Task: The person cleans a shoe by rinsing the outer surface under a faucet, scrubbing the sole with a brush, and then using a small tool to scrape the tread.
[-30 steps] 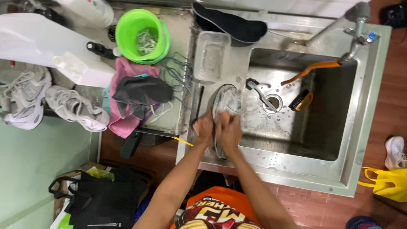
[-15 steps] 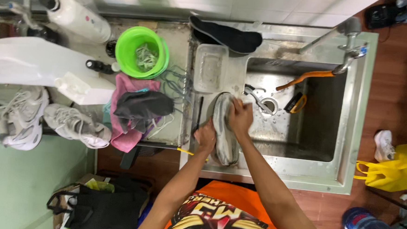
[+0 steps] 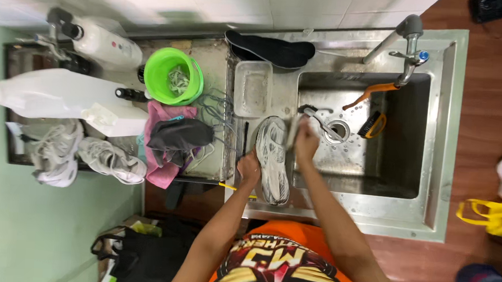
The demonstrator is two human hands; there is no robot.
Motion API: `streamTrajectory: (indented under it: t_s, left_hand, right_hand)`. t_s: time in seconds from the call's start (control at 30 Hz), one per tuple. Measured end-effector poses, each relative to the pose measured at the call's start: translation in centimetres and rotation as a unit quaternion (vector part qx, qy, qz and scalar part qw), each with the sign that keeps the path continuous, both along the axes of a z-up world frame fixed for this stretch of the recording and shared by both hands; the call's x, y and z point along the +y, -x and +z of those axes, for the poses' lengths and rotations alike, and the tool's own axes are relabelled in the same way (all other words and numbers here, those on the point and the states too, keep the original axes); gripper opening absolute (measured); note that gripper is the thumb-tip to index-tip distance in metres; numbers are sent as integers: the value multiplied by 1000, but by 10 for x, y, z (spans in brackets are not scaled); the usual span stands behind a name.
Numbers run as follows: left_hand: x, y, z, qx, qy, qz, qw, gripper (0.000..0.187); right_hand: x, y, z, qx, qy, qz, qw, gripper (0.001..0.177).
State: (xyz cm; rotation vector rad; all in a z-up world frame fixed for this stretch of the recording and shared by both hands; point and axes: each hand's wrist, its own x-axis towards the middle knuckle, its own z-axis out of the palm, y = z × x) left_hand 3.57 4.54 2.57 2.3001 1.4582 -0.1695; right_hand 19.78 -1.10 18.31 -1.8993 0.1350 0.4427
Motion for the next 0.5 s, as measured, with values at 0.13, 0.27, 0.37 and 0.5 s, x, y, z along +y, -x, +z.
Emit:
streamTrajectory:
  t_s: [0.13,0.27,0.37,0.5]
  left_hand:
    - [5,18,14,-63,115,82,988,34]
    - [-12,-9,104,-201,231,226,925,58]
    - [-9,35,1,-75,119,75,987,75]
    - [-23,35,8,-132,186,368,901,64]
  right_hand:
    - [-6,-105,-92,153,-62,-70,984,46]
    - [-55,-143,-182,352,-172,-82,916,72]
    - [-111,-160,-251,402,-173,-126,890,75]
    - [-144,-191,-423,413,-205,-212,862,65]
